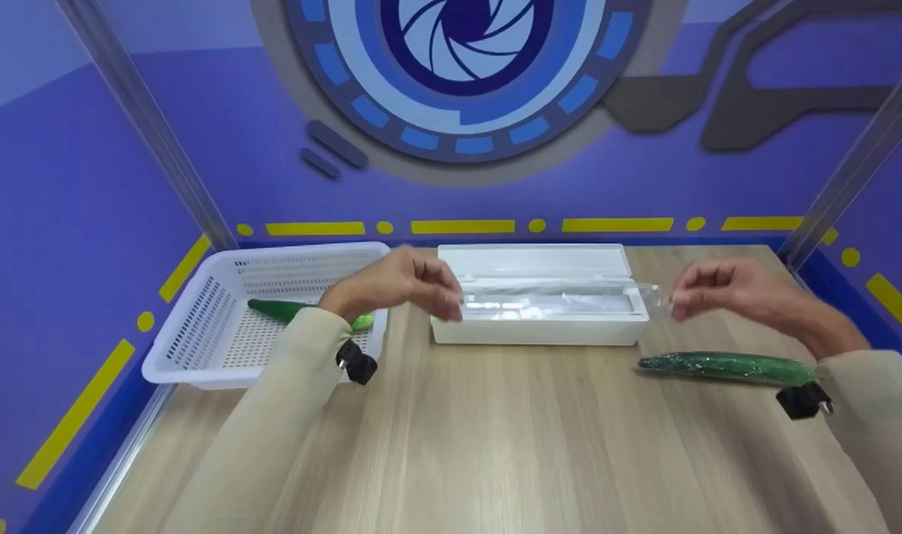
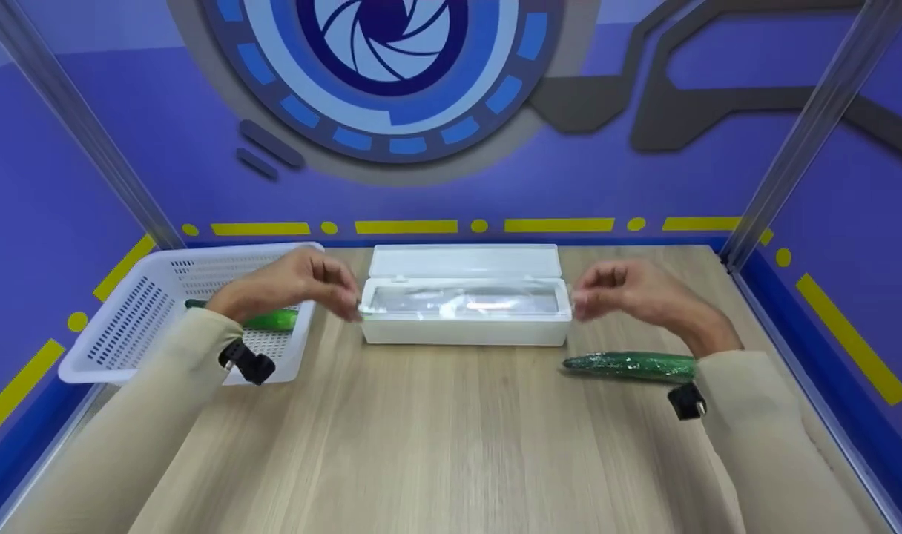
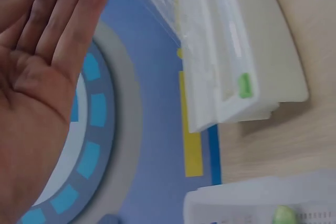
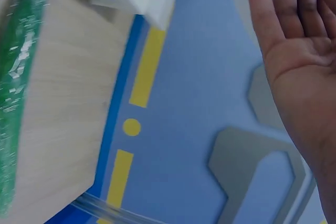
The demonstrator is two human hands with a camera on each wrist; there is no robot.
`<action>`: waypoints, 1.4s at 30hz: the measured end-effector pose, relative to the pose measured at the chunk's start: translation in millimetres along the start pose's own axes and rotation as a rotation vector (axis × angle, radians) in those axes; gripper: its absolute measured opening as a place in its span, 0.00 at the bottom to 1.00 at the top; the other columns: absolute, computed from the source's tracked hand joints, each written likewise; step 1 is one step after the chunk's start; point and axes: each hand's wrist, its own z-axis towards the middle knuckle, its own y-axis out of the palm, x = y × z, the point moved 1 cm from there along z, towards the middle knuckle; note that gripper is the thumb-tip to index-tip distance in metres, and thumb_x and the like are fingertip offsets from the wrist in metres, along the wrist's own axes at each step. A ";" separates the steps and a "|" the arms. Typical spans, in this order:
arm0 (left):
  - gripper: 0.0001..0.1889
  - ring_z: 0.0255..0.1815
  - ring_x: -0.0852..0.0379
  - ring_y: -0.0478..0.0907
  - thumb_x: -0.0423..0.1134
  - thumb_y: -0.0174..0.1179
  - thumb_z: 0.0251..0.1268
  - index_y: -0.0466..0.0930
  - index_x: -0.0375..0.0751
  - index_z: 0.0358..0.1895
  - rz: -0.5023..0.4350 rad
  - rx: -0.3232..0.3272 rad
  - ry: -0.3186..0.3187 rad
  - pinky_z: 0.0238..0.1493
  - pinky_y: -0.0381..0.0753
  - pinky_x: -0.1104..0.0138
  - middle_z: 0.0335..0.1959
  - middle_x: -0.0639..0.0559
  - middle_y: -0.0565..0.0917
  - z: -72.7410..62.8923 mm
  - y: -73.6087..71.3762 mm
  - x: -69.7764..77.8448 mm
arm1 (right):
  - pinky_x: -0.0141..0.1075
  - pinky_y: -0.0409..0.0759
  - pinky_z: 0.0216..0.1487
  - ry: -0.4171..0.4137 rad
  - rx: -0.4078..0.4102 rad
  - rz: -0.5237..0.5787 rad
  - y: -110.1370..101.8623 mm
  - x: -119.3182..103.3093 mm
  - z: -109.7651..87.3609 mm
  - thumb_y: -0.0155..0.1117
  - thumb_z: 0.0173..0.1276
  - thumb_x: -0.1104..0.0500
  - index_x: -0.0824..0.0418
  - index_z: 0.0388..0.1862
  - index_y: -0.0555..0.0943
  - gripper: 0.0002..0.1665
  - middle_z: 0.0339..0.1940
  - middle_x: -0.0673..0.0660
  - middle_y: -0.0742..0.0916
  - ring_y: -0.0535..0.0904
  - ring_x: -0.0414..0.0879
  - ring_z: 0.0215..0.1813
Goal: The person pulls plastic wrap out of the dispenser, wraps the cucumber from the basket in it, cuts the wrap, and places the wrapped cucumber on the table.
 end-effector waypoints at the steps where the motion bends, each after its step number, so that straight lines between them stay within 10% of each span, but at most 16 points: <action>1: 0.08 0.49 0.35 0.88 0.37 0.71 0.72 0.89 0.37 0.47 0.003 -0.038 -0.025 0.56 0.85 0.46 0.44 0.40 0.91 -0.7 2.8 -4.4 | 0.41 0.86 0.53 0.019 -0.049 0.008 4.7 4.9 -0.9 0.65 0.80 0.60 0.68 0.48 0.84 0.10 0.42 0.63 0.91 0.90 0.55 0.46; 12: 0.06 0.42 0.53 0.90 0.32 0.72 0.69 0.91 0.33 0.44 0.121 -0.281 -0.146 0.51 0.88 0.58 0.40 0.47 0.92 -5.4 43.2 -41.3 | 0.39 0.85 0.46 0.002 -0.299 -0.030 53.3 39.6 -15.4 0.70 0.76 0.60 0.60 0.43 0.89 0.04 0.38 0.55 0.90 0.85 0.48 0.40; 27: 0.01 0.29 0.73 0.78 0.30 0.76 0.64 0.93 0.36 0.34 0.408 -0.269 -0.049 0.35 0.76 0.77 0.29 0.56 0.91 -15.7 87.3 -92.8 | 0.29 0.78 0.37 -0.042 -0.401 -0.079 103.0 68.5 -22.4 0.76 0.66 0.65 0.57 0.37 0.91 0.04 0.34 0.46 0.90 0.79 0.35 0.34; 42: 0.03 0.30 0.72 0.79 0.34 0.77 0.62 0.93 0.42 0.32 0.494 -0.270 -0.132 0.41 0.80 0.75 0.26 0.63 0.88 -23.3 112.4 -110.6 | 0.29 0.80 0.38 -0.108 -0.422 -0.071 124.9 79.5 -27.8 0.77 0.63 0.68 0.60 0.34 0.90 0.04 0.31 0.47 0.90 0.79 0.33 0.34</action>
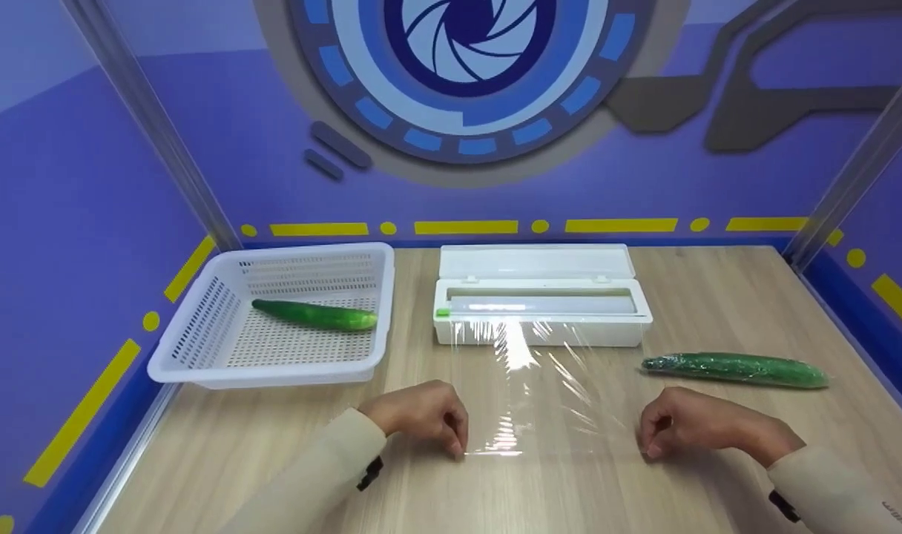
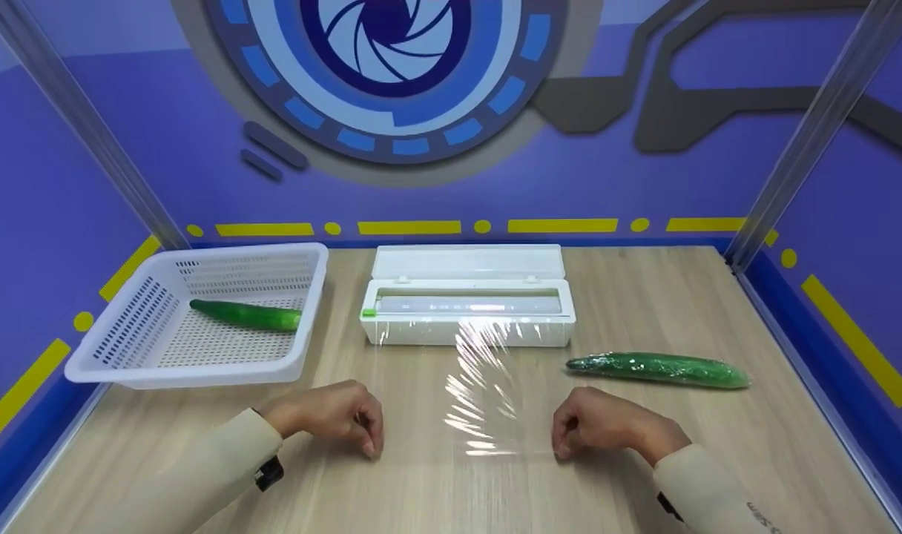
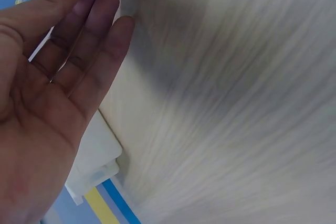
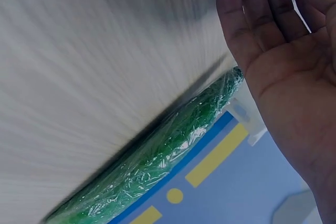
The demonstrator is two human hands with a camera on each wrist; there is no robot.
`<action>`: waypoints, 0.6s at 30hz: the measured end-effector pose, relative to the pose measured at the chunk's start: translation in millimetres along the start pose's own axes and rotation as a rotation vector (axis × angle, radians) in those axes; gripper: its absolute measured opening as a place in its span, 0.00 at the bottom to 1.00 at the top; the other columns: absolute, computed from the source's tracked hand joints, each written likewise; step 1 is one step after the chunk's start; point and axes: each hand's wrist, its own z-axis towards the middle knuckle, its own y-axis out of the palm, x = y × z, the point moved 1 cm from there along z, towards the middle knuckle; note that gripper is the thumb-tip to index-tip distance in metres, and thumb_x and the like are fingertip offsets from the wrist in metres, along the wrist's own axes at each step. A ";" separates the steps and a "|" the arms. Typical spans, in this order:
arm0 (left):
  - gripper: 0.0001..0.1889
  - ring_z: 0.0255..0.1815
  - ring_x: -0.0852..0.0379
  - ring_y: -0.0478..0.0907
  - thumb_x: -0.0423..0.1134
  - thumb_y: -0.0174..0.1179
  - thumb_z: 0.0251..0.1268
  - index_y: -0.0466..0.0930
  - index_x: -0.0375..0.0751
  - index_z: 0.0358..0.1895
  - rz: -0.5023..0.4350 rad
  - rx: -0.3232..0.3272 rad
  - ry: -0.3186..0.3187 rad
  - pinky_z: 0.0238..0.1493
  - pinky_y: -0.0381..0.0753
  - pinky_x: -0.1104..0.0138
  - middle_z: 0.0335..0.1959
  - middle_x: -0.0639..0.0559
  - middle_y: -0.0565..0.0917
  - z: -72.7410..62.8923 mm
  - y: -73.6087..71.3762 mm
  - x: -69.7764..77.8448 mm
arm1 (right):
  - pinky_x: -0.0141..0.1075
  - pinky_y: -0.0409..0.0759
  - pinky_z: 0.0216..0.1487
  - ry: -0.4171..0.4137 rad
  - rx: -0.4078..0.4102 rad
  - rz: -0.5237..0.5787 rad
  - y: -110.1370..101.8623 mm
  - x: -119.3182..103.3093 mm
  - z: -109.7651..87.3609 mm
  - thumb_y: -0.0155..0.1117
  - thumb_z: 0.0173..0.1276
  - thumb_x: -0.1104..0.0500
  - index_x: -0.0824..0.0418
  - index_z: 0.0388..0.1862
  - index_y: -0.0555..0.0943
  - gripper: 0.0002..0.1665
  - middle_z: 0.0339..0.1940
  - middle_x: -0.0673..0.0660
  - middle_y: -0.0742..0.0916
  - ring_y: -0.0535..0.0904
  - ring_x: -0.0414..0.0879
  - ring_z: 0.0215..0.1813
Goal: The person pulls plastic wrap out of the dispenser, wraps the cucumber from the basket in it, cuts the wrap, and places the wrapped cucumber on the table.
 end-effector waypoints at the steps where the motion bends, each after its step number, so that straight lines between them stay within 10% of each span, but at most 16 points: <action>1: 0.03 0.30 0.72 0.79 0.34 0.77 0.62 0.93 0.42 0.32 0.000 -0.001 -0.005 0.41 0.80 0.75 0.26 0.64 0.88 0.0 1.1 -0.5 | 0.29 0.79 0.37 0.001 -0.003 0.004 0.3 0.2 -0.1 0.77 0.63 0.67 0.60 0.33 0.90 0.04 0.31 0.47 0.90 0.79 0.33 0.34; 18: 0.03 0.29 0.72 0.78 0.33 0.77 0.63 0.93 0.44 0.32 -0.017 0.005 0.000 0.36 0.79 0.76 0.26 0.66 0.86 -3.6 14.0 -3.4 | 0.30 0.80 0.35 -0.008 -0.009 -0.011 5.8 -3.0 -5.2 0.79 0.62 0.64 0.57 0.32 0.92 0.03 0.31 0.44 0.89 0.79 0.32 0.34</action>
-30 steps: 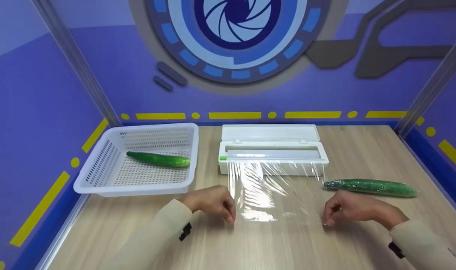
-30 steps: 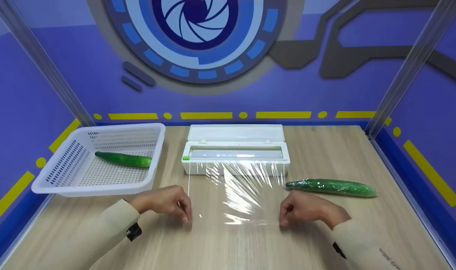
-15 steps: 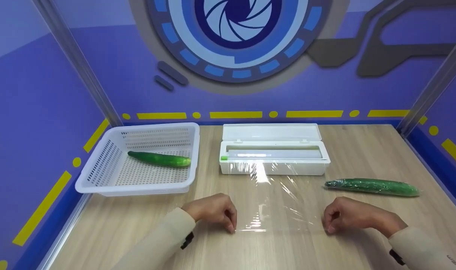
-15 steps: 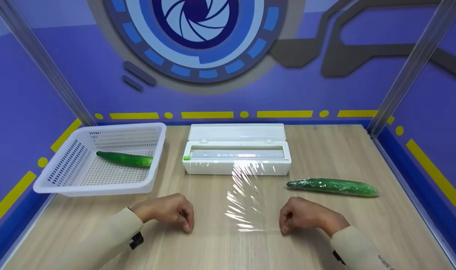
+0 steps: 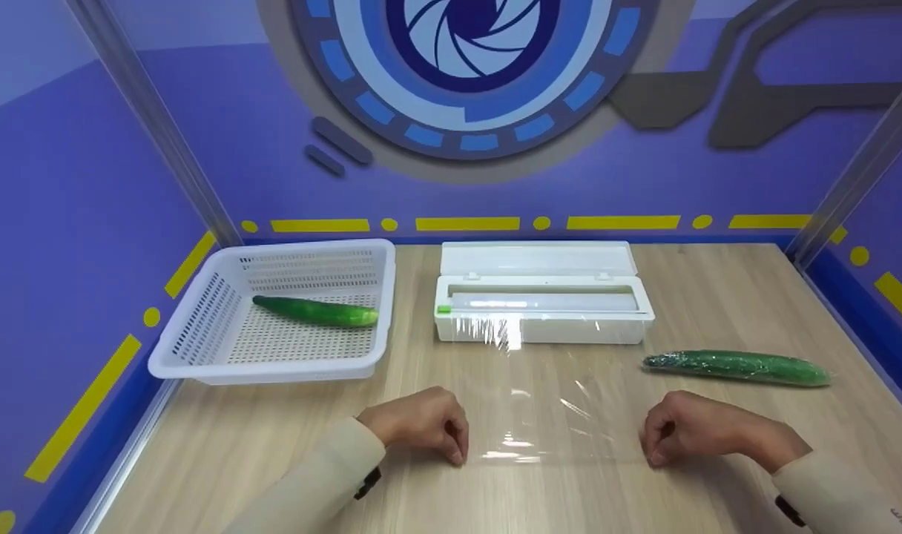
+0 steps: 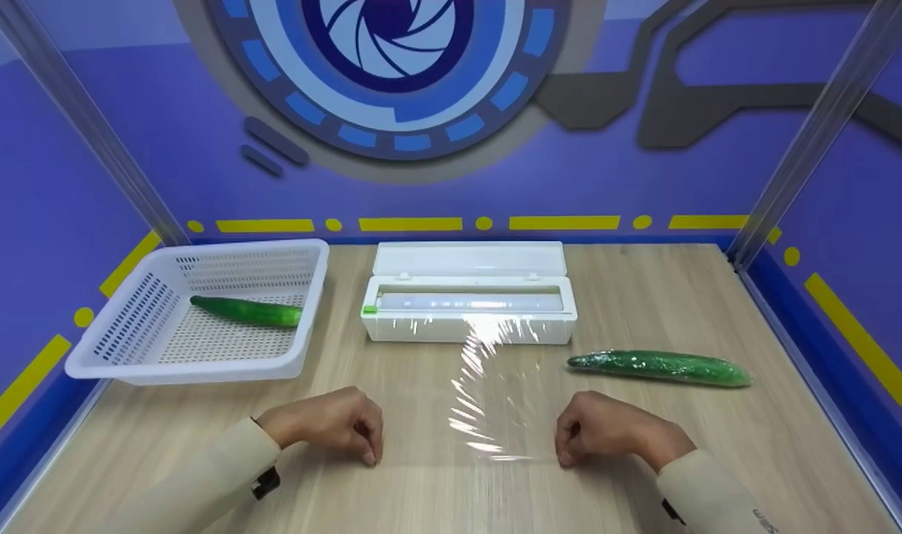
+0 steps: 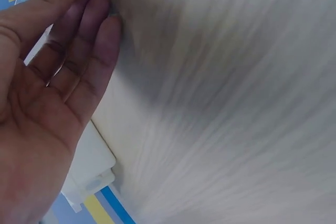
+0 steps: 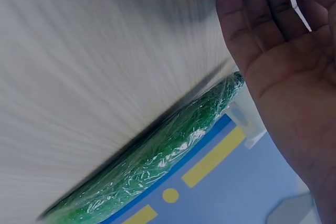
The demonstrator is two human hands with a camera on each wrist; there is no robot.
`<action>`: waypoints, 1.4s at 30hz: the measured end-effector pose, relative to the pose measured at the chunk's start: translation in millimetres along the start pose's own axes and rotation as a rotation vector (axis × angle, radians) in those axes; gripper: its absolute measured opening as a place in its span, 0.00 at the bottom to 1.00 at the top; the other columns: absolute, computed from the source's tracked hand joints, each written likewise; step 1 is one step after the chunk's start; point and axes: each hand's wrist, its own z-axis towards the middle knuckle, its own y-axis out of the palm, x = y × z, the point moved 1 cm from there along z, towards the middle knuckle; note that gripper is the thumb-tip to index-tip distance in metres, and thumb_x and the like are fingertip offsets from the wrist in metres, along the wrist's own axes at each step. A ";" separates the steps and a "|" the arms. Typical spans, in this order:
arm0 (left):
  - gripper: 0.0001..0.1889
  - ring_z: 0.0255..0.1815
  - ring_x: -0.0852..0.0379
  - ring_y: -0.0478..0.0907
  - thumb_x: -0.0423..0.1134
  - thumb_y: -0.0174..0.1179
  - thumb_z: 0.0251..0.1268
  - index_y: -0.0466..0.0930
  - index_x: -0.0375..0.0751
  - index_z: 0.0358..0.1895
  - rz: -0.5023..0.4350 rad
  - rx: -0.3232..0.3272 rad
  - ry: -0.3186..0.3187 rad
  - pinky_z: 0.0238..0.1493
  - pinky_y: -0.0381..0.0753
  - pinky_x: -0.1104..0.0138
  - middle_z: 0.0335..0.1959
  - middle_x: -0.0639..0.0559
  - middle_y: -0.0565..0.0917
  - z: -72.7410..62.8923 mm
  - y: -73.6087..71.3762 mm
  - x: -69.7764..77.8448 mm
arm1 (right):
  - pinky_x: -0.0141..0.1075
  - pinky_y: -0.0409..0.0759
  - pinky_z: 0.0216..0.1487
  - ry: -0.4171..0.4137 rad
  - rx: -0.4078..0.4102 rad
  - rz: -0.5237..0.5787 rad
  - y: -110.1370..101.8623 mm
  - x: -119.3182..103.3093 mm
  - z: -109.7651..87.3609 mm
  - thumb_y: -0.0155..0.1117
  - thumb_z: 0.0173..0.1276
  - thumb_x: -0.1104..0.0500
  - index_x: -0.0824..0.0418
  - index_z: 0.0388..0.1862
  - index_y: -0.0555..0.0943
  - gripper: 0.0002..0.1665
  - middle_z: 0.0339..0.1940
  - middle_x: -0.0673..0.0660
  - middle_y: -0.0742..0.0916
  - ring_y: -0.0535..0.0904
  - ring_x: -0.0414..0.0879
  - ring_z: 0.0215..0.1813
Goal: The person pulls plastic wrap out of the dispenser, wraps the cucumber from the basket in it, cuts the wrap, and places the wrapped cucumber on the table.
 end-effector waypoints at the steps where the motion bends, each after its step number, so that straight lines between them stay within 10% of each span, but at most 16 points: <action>1: 0.03 0.30 0.72 0.78 0.33 0.77 0.63 0.93 0.44 0.32 0.002 0.004 0.002 0.37 0.79 0.76 0.27 0.67 0.86 -1.0 0.3 -0.9 | 0.30 0.81 0.35 -0.018 0.006 -0.003 -0.1 0.3 -0.2 0.79 0.62 0.65 0.57 0.32 0.92 0.04 0.31 0.44 0.89 0.80 0.31 0.34; 12: 0.04 0.29 0.72 0.75 0.38 0.76 0.64 0.94 0.45 0.31 -0.051 0.090 0.016 0.36 0.77 0.76 0.28 0.68 0.83 -9.5 4.2 -7.2 | 0.28 0.68 0.28 0.008 0.090 -0.073 11.0 5.8 -0.4 0.71 0.75 0.58 0.56 0.21 0.84 0.18 0.24 0.37 0.76 0.69 0.30 0.28; 19: 0.08 0.24 0.71 0.76 0.43 0.72 0.68 0.92 0.48 0.29 -0.095 0.136 -0.047 0.28 0.75 0.76 0.24 0.68 0.83 -7.9 9.5 -9.6 | 0.30 0.73 0.30 -0.001 0.201 -0.160 21.6 12.5 -5.4 0.81 0.66 0.55 0.50 0.32 0.80 0.14 0.28 0.37 0.78 0.73 0.31 0.32; 33: 0.04 0.25 0.71 0.78 0.36 0.72 0.70 0.85 0.47 0.40 -0.105 0.233 -0.020 0.33 0.74 0.75 0.23 0.63 0.84 -10.0 19.8 -8.0 | 0.33 0.75 0.30 0.025 0.429 0.002 32.9 26.9 -24.8 0.74 0.72 0.61 0.56 0.44 0.78 0.11 0.31 0.45 0.85 0.79 0.37 0.33; 42: 0.11 0.25 0.70 0.74 0.39 0.78 0.62 0.88 0.50 0.44 -0.108 0.246 -0.049 0.30 0.72 0.74 0.23 0.64 0.80 -9.0 24.1 -10.7 | 0.31 0.73 0.30 0.033 0.400 -0.103 36.6 27.6 -16.9 0.81 0.65 0.51 0.61 0.66 0.81 0.33 0.31 0.41 0.81 0.75 0.35 0.32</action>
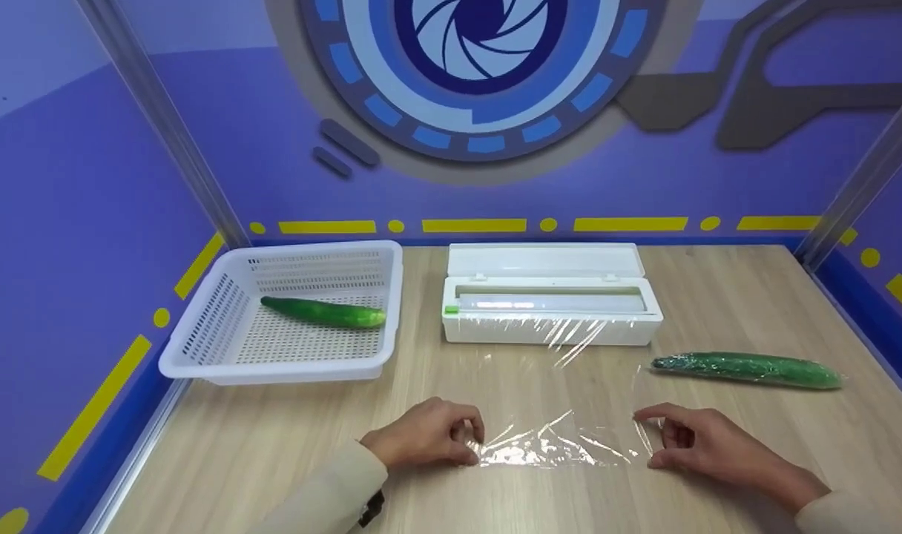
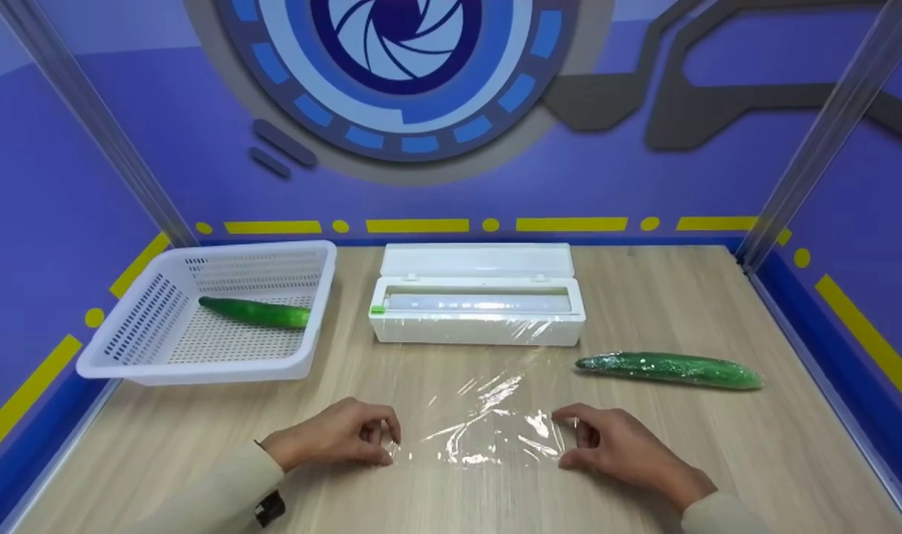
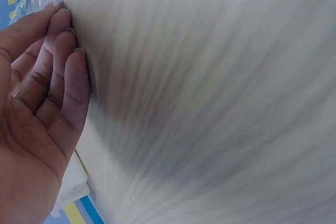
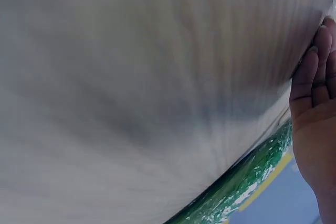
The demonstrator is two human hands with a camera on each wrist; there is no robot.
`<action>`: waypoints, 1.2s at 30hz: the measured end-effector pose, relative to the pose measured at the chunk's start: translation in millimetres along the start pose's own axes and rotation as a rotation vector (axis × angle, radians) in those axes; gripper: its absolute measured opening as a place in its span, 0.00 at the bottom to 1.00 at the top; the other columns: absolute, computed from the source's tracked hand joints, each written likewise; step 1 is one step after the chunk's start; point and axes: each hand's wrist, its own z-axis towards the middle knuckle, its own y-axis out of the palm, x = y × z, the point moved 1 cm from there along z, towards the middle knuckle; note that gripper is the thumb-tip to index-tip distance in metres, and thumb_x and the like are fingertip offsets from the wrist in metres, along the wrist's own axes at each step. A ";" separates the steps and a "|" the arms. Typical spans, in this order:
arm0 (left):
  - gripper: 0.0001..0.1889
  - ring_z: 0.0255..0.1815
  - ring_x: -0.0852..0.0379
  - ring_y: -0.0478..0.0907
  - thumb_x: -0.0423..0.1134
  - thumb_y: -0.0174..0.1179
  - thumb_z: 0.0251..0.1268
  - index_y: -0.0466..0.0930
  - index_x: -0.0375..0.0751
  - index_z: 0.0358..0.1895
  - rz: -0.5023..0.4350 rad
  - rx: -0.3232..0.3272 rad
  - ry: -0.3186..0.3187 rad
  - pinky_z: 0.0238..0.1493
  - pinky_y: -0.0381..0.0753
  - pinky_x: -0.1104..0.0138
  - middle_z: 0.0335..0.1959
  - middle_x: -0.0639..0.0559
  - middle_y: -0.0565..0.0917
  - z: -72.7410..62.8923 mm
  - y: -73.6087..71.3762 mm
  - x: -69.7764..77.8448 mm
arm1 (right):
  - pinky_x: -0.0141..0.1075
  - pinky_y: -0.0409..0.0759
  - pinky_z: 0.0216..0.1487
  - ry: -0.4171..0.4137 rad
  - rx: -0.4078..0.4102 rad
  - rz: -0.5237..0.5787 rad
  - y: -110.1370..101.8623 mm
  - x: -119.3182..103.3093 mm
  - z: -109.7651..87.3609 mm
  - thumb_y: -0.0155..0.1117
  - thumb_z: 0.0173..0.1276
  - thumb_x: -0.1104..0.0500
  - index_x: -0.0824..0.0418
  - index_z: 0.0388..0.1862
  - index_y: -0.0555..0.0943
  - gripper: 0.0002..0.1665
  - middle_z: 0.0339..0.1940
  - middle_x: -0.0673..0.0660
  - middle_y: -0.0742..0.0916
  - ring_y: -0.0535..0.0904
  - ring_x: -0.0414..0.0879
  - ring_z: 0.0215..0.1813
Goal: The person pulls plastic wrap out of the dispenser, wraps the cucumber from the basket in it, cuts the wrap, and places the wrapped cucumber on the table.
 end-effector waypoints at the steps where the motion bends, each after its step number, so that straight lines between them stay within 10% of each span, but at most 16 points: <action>1: 0.11 0.25 0.70 0.74 0.39 0.79 0.62 0.88 0.50 0.44 -0.008 0.000 -0.001 0.30 0.72 0.74 0.24 0.64 0.80 0.2 -0.1 -0.3 | 0.31 0.73 0.31 0.025 -0.018 -0.015 -0.8 -0.7 0.6 0.81 0.66 0.50 0.61 0.67 0.81 0.34 0.31 0.42 0.80 0.74 0.35 0.33; 9: 0.14 0.27 0.69 0.75 0.40 0.80 0.60 0.88 0.52 0.46 -0.027 0.005 -0.002 0.32 0.73 0.72 0.25 0.63 0.81 -2.8 -2.8 -4.0 | 0.31 0.72 0.34 0.132 -0.120 -0.047 -4.8 -6.1 4.8 0.79 0.66 0.44 0.64 0.74 0.78 0.43 0.33 0.44 0.79 0.73 0.36 0.37; 19: 0.10 0.26 0.71 0.74 0.48 0.76 0.66 0.88 0.51 0.44 0.087 0.132 0.071 0.32 0.74 0.72 0.25 0.67 0.80 -11.0 -8.7 0.1 | 0.32 0.71 0.33 0.067 -0.114 -0.037 -2.8 -2.1 5.5 0.77 0.69 0.44 0.63 0.74 0.77 0.42 0.31 0.41 0.77 0.72 0.34 0.36; 28: 0.09 0.35 0.64 0.81 0.42 0.71 0.72 0.87 0.44 0.48 0.205 0.443 0.195 0.38 0.83 0.68 0.36 0.60 0.86 -16.8 -56.4 27.0 | 0.33 0.71 0.33 0.147 -0.140 -0.018 -3.0 -3.7 4.4 0.78 0.68 0.45 0.60 0.76 0.76 0.42 0.32 0.45 0.78 0.73 0.36 0.36; 36: 0.07 0.39 0.54 0.86 0.32 0.72 0.69 0.86 0.40 0.46 0.299 0.794 0.233 0.37 0.87 0.62 0.40 0.51 0.88 -21.9 -107.1 16.8 | 0.33 0.70 0.32 0.121 -0.129 -0.017 -5.0 -3.8 2.6 0.78 0.69 0.46 0.62 0.76 0.76 0.42 0.32 0.45 0.77 0.72 0.36 0.36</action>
